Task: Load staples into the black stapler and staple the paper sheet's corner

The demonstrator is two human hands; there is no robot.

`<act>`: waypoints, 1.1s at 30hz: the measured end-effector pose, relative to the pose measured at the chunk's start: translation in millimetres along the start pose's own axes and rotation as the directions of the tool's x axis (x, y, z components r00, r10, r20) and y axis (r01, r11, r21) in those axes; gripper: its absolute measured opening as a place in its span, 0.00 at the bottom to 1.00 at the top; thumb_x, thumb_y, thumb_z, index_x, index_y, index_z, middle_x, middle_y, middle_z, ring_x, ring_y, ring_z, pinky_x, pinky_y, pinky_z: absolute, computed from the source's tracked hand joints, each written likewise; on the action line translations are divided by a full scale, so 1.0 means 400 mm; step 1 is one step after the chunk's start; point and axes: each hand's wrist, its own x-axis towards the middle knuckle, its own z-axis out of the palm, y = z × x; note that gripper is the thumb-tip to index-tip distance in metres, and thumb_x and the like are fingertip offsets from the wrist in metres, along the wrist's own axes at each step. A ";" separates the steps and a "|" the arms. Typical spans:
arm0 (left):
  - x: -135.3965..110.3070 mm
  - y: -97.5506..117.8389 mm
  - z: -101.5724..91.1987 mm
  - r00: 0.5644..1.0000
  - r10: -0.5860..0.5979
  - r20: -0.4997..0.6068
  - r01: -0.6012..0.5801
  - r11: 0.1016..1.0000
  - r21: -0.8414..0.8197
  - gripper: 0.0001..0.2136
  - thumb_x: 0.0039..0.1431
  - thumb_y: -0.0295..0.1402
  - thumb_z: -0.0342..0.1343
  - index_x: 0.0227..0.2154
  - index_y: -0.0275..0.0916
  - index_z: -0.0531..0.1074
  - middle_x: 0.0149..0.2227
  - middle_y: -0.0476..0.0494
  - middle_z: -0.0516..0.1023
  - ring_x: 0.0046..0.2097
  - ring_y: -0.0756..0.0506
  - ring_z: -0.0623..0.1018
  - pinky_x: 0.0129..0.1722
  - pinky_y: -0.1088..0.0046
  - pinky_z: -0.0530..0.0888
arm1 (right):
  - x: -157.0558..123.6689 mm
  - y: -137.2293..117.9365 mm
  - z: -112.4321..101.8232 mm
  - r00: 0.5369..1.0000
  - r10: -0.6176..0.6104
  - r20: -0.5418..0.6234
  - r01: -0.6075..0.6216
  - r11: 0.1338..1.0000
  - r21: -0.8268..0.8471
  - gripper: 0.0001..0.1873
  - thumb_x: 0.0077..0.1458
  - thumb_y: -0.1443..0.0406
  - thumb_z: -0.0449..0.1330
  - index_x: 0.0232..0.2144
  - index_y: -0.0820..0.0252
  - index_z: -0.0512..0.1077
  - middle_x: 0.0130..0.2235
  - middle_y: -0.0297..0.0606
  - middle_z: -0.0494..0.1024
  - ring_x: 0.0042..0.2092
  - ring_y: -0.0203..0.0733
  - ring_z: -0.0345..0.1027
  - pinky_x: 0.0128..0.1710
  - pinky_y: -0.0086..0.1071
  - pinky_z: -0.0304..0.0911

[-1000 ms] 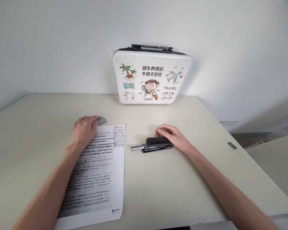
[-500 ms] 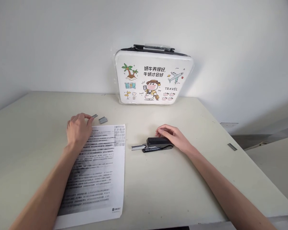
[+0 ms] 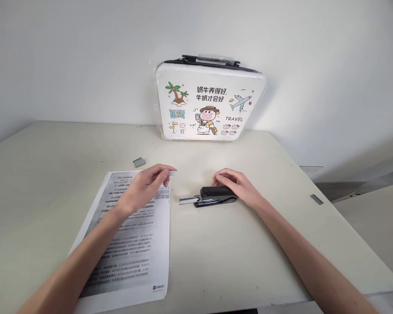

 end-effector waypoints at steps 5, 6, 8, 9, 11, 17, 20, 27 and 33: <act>-0.016 0.009 0.031 0.987 0.044 0.155 -0.037 0.998 -0.049 0.15 0.71 0.47 0.54 0.47 0.48 0.82 0.35 0.50 0.84 0.36 0.46 0.82 0.34 0.71 0.79 | -0.001 -0.006 0.003 1.000 0.002 -0.006 -0.002 1.000 -0.015 0.19 0.62 0.45 0.63 0.36 0.52 0.79 0.40 0.38 0.83 0.43 0.47 0.76 0.45 0.39 0.69; -0.019 0.007 0.037 0.985 0.054 0.162 -0.046 0.998 -0.051 0.14 0.70 0.47 0.56 0.47 0.49 0.82 0.37 0.51 0.85 0.37 0.45 0.83 0.37 0.71 0.80 | -0.002 -0.007 0.003 1.000 0.000 -0.006 0.000 1.000 -0.020 0.19 0.62 0.45 0.63 0.36 0.52 0.79 0.40 0.38 0.83 0.43 0.47 0.76 0.45 0.39 0.69; -0.025 0.002 0.051 0.985 0.096 0.142 -0.093 0.995 -0.033 0.11 0.70 0.45 0.58 0.46 0.50 0.83 0.41 0.51 0.86 0.40 0.45 0.84 0.40 0.69 0.81 | -0.002 -0.008 0.003 1.000 -0.001 -0.006 0.001 1.000 -0.029 0.19 0.63 0.45 0.62 0.36 0.52 0.79 0.41 0.38 0.83 0.43 0.47 0.76 0.45 0.39 0.69; -0.028 0.000 0.057 0.984 0.134 0.122 -0.134 0.991 -0.010 0.10 0.70 0.45 0.59 0.46 0.50 0.83 0.41 0.50 0.86 0.41 0.44 0.84 0.41 0.68 0.81 | -0.003 -0.008 0.003 1.000 -0.001 -0.007 0.001 1.000 -0.031 0.19 0.63 0.45 0.62 0.36 0.52 0.79 0.41 0.38 0.83 0.43 0.47 0.76 0.45 0.39 0.68; -0.035 0.000 0.068 0.968 0.233 0.091 -0.238 0.970 0.055 0.10 0.71 0.44 0.59 0.46 0.49 0.82 0.42 0.48 0.86 0.40 0.44 0.83 0.42 0.67 0.81 | -0.003 -0.008 0.003 1.000 -0.004 -0.007 0.004 0.999 -0.033 0.19 0.63 0.46 0.62 0.36 0.52 0.79 0.41 0.38 0.83 0.43 0.46 0.76 0.45 0.39 0.68; -0.050 0.017 0.079 0.899 0.426 0.096 -0.437 0.884 0.168 0.09 0.73 0.38 0.58 0.45 0.44 0.82 0.43 0.45 0.83 0.42 0.45 0.82 0.43 0.67 0.79 | -0.001 0.000 0.000 1.000 -0.012 -0.001 0.012 0.999 -0.038 0.19 0.64 0.46 0.62 0.37 0.52 0.79 0.41 0.38 0.83 0.44 0.46 0.76 0.45 0.38 0.68; -0.052 0.016 0.081 0.878 0.466 0.105 -0.478 0.854 0.206 0.08 0.72 0.36 0.59 0.44 0.42 0.82 0.42 0.44 0.83 0.42 0.45 0.81 0.43 0.67 0.77 | 0.001 0.006 -0.001 1.000 -0.020 0.004 0.020 0.999 -0.046 0.19 0.65 0.46 0.62 0.38 0.53 0.79 0.41 0.38 0.83 0.43 0.45 0.75 0.45 0.38 0.68; -0.051 0.002 0.090 0.865 0.484 0.136 -0.502 0.822 0.270 0.07 0.71 0.36 0.60 0.42 0.41 0.83 0.40 0.45 0.83 0.39 0.45 0.80 0.40 0.66 0.76 | 0.003 0.013 -0.003 1.000 -0.020 0.008 0.020 0.999 -0.031 0.18 0.65 0.47 0.62 0.38 0.52 0.79 0.42 0.38 0.83 0.43 0.45 0.76 0.44 0.39 0.68; -0.052 0.003 0.091 0.869 0.480 0.125 -0.495 0.829 0.260 0.07 0.71 0.36 0.60 0.43 0.41 0.82 0.40 0.45 0.83 0.40 0.45 0.81 0.42 0.66 0.76 | 0.001 0.003 -0.001 1.000 -0.026 -0.002 0.026 0.999 -0.040 0.18 0.64 0.47 0.62 0.37 0.53 0.79 0.41 0.38 0.83 0.43 0.45 0.76 0.44 0.39 0.68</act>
